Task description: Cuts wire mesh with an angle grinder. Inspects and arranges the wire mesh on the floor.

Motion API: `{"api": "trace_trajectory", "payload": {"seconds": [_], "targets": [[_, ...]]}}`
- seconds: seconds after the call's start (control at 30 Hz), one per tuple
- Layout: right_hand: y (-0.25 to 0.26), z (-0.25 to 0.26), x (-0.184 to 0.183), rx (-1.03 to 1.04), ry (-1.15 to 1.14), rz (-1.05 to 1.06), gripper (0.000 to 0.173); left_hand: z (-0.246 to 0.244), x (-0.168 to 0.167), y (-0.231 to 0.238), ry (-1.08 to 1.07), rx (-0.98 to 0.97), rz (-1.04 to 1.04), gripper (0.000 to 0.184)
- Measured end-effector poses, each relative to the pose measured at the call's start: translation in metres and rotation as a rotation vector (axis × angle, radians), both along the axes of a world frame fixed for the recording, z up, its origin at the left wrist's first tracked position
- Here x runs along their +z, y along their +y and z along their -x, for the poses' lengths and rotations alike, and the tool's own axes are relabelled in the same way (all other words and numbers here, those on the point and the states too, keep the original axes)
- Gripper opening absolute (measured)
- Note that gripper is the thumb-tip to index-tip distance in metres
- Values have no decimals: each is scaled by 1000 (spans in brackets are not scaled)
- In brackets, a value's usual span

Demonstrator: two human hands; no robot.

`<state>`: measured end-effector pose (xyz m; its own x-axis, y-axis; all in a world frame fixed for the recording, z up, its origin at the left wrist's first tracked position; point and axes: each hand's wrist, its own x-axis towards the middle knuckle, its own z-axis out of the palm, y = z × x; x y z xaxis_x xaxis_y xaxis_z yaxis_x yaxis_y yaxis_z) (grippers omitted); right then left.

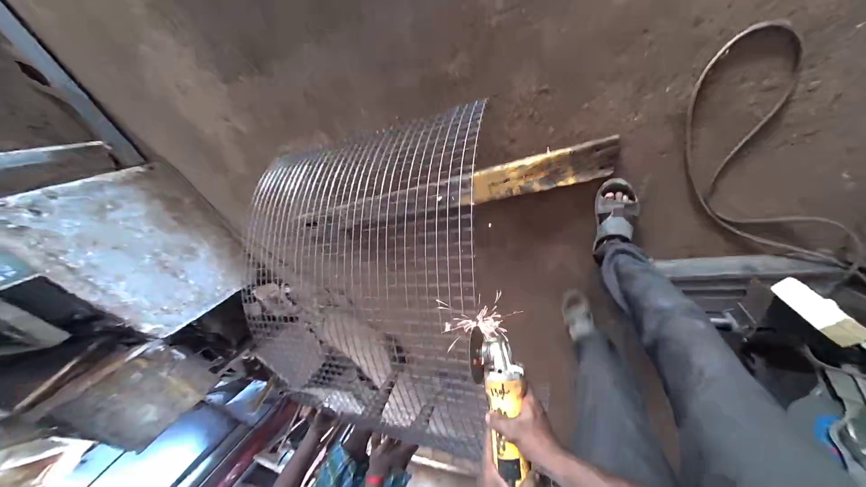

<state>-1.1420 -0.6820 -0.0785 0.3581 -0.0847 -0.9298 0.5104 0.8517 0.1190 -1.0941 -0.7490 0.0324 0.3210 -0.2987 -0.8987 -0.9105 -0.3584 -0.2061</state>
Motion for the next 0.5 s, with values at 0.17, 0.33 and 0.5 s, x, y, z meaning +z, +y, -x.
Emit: {"api": "trace_trajectory", "payload": {"seconds": [0.17,0.33,0.5], "targets": [[-17,3,-12,-25,50,21,104,20,-9,-26,-44,-15,-23,111],[-13,0,-18,-15,114,12,99,-35,-29,30,13,79,-5,116],[0,-12,-24,-160,174,-11,82,-34,-39,34,11,91,-86,113]]}}
